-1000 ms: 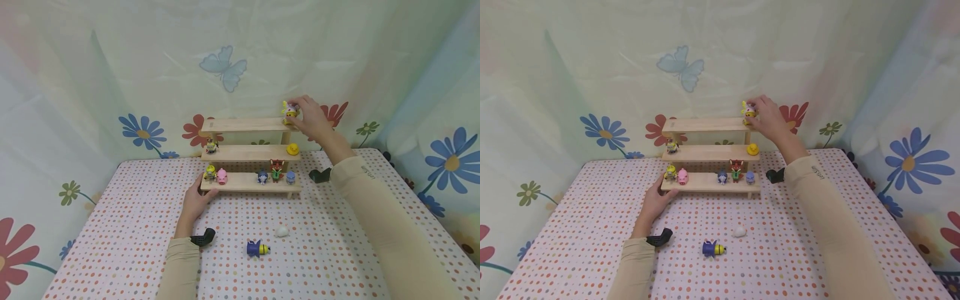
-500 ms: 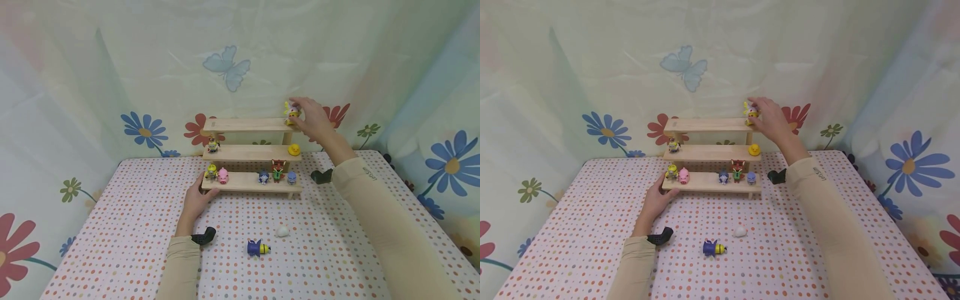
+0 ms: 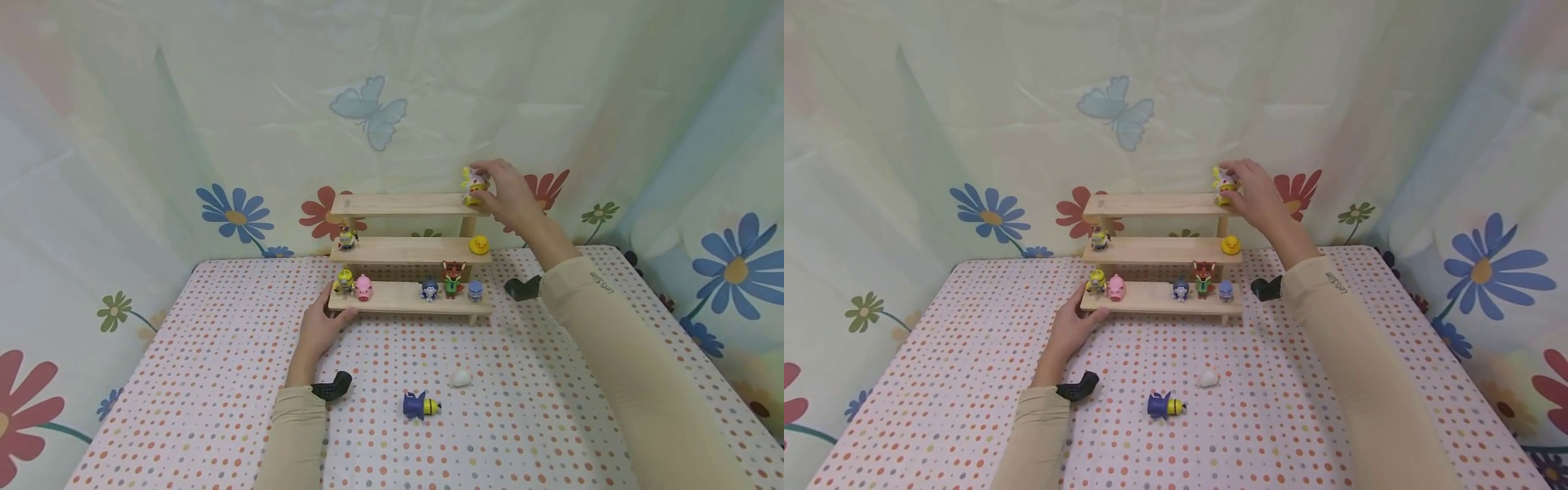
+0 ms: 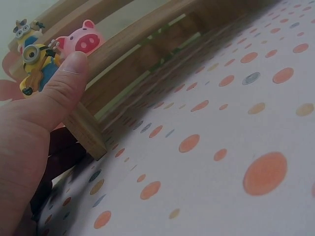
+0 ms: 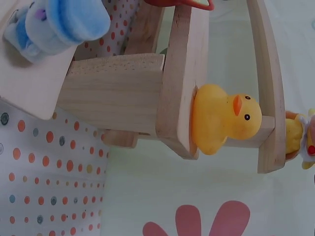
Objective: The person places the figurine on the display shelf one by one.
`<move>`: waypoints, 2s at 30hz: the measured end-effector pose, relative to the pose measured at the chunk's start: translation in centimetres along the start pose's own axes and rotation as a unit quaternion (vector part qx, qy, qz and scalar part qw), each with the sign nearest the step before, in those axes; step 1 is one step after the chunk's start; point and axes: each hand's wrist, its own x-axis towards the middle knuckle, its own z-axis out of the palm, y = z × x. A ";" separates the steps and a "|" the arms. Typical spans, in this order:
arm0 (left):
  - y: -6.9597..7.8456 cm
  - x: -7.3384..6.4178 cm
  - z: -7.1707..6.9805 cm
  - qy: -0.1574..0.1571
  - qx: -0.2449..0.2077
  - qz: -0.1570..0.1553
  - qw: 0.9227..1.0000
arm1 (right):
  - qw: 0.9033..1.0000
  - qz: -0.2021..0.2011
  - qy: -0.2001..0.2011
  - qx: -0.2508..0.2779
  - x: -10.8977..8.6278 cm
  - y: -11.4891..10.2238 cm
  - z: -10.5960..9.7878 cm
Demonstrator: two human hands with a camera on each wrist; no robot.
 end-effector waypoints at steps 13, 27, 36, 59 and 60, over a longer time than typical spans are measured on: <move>-0.2 0.1 0.0 0.001 -0.013 0.004 1.000 | 0.998 0.013 -0.045 -0.040 0.5 -0.4 -0.7; 0.1 0.3 0.1 0.005 -0.011 0.018 1.000 | 0.998 -0.019 0.061 0.019 -2.9 -3.1 -1.9; 0.4 0.3 -0.1 -0.003 -0.013 0.021 1.000 | 0.970 -0.066 -0.233 0.000 -12.1 -9.3 1.1; 0.6 -0.3 -0.6 -0.012 -0.010 0.003 1.000 | 0.860 0.024 -0.508 -0.040 -17.9 -9.7 4.7; 0.6 -0.2 -0.6 -0.013 -0.009 0.002 1.000 | 0.863 0.020 -0.504 -0.040 -17.8 -9.6 4.7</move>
